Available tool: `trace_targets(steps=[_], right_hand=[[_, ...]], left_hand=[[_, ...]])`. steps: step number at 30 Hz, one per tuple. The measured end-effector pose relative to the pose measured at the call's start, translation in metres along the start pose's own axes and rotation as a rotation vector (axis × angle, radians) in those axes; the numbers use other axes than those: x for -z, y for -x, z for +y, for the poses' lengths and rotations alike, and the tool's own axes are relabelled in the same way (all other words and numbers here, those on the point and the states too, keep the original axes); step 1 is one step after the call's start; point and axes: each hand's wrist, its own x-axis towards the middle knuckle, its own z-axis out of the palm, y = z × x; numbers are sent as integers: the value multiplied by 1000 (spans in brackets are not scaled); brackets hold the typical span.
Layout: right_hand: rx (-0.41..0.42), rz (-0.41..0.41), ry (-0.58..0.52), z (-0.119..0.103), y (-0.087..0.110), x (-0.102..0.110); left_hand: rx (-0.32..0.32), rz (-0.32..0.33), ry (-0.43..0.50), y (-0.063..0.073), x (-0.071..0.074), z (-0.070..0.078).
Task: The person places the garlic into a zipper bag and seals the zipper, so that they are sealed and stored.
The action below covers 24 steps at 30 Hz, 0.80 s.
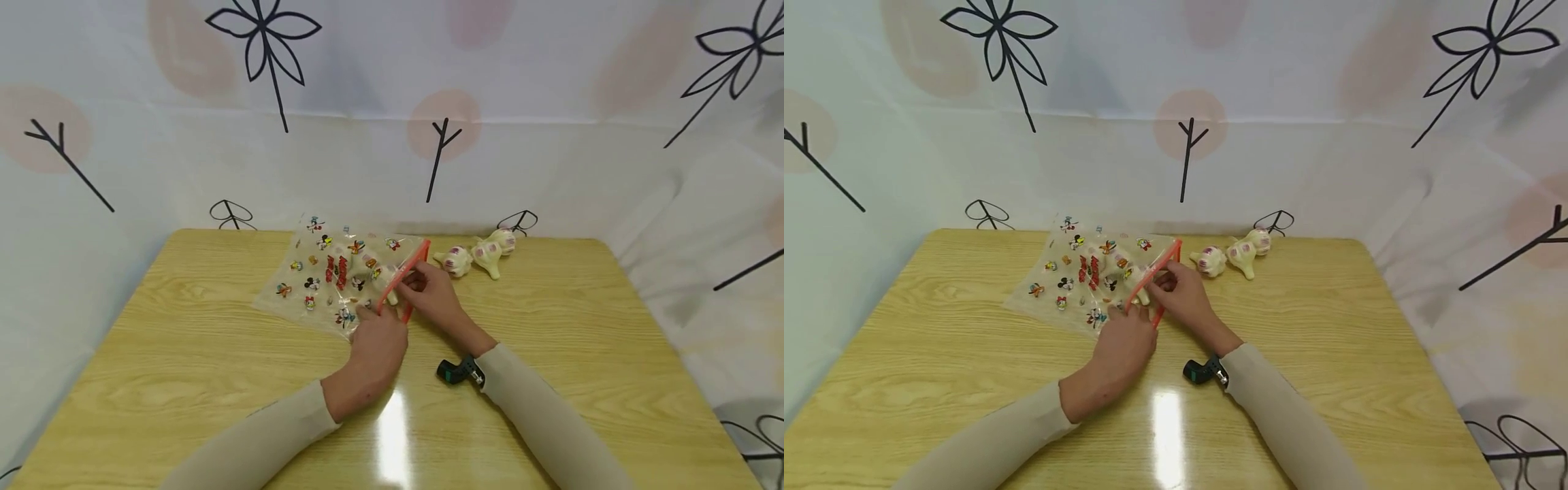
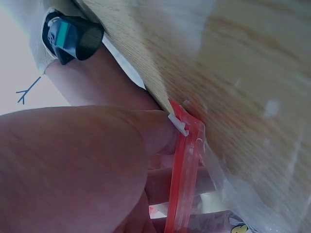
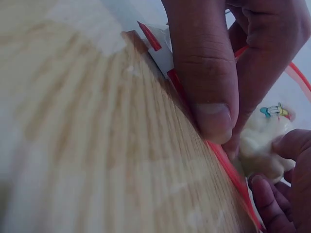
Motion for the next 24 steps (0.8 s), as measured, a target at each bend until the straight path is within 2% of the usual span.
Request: trace_targets(steps=[9,20,24], right_hand=[[5,30,-81,-2,-9,-9],[-3,82,9,1,-18,-19],[-33,120,27,1,-18,-18]], left_hand=[[13,24,20,-1,-2,1],[3,58,21,1,-3,-1],[-3,59,23,1,-3,0]])
